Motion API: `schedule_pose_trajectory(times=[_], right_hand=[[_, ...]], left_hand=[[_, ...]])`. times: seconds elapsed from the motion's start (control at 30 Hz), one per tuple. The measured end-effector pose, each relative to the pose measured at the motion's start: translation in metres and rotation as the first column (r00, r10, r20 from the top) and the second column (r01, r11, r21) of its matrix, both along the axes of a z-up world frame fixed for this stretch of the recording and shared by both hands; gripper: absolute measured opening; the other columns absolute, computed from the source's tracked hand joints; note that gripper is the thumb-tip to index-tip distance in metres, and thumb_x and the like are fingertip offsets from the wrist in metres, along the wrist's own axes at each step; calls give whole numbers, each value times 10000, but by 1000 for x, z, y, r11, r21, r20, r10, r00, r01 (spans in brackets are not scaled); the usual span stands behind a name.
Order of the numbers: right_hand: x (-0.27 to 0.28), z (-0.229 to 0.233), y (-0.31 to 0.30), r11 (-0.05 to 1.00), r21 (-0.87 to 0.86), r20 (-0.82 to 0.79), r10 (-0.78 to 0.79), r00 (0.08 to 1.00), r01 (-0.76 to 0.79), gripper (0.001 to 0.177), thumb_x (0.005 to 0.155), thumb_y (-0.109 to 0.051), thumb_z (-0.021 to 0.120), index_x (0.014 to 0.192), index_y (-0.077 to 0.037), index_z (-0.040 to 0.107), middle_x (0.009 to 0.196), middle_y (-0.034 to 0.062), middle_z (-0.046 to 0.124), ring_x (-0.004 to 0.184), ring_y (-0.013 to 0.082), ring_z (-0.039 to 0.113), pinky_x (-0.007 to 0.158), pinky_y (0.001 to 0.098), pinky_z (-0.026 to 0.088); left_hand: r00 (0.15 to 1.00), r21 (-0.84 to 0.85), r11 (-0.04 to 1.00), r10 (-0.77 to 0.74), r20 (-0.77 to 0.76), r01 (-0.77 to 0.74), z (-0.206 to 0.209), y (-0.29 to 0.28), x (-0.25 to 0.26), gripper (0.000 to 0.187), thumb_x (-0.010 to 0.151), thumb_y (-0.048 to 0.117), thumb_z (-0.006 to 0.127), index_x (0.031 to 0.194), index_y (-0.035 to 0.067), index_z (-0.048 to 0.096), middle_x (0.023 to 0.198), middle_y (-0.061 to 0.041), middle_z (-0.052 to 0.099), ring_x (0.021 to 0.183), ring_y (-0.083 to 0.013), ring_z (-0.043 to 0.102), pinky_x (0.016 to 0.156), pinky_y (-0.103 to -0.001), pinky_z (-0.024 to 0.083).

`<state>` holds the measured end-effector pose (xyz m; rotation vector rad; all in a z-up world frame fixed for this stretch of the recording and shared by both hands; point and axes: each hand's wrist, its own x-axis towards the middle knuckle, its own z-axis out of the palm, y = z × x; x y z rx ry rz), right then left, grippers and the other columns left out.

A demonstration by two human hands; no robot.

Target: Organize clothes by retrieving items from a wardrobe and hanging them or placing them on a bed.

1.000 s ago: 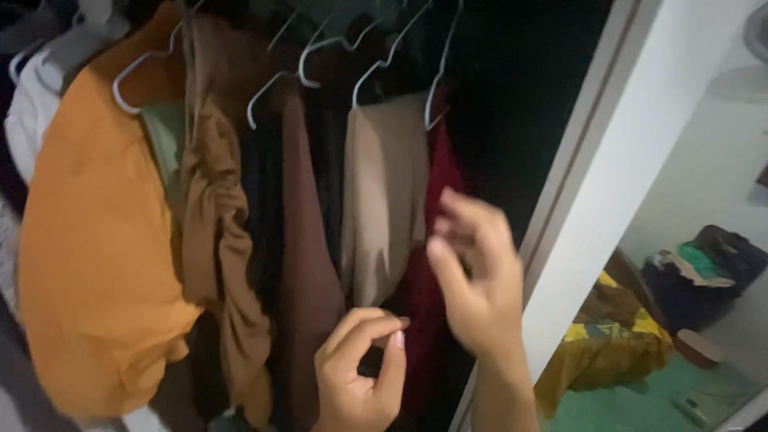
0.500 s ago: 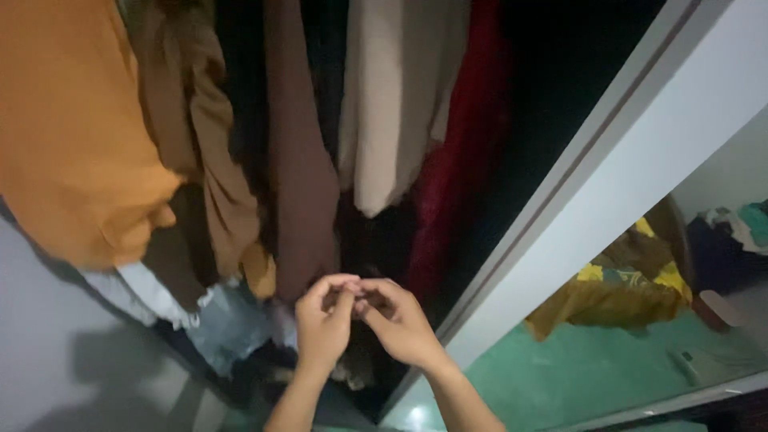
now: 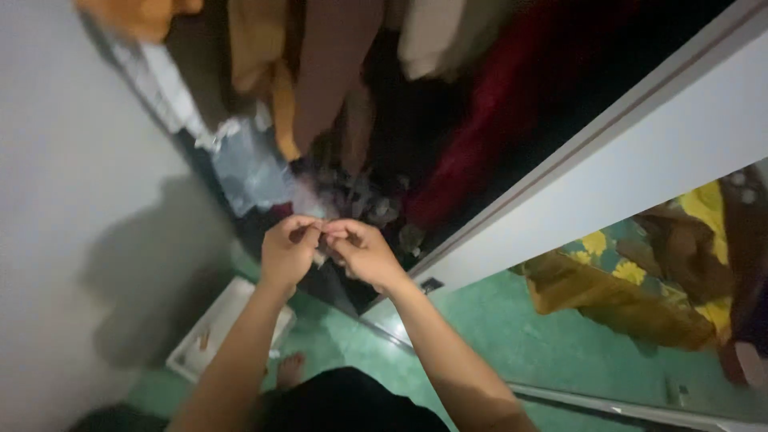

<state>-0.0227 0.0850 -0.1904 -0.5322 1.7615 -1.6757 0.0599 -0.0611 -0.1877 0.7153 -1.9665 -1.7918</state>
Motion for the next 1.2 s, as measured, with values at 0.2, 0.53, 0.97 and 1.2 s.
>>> schedule_pose_trajectory(times=[0.2,0.53,0.97,1.2], right_hand=[[35,-33,-5,977,21,33,214,976,-214,243,968,-64,624,1195,-2,685,1040,30,726,914,123,664,800,278,554],[115,-38,-23,815,55,-24,579,815,-577,261,992,-153,619,1221,-44,681,1084,45,743,974,104,685,832,280,559],[280,-44,-64,436,178,58,890,451,-882,280,969,-188,646,1210,-58,702,1044,9,729,902,93,658,747,294,562],[372,-65,-53,187,154,-36,982,183,-970,262,988,-182,665,1190,-23,714,975,66,727,818,159,670,716,320,574]], left_hand=[[993,101,988,115,19,-116,-30,13,67,199,930,157,667,1045,11,739,885,-74,745,770,-138,675,683,-289,535],[919,181,901,387,78,-394,-61,17,187,218,929,190,662,1074,40,726,916,-51,738,781,-142,697,685,-302,572],[642,76,638,763,78,-767,-66,59,380,245,927,231,683,1060,37,751,870,-43,741,777,-129,688,694,-290,548],[440,-58,451,887,142,-890,-108,134,471,234,945,252,697,1004,33,754,819,-64,740,741,-145,680,680,-295,530]])
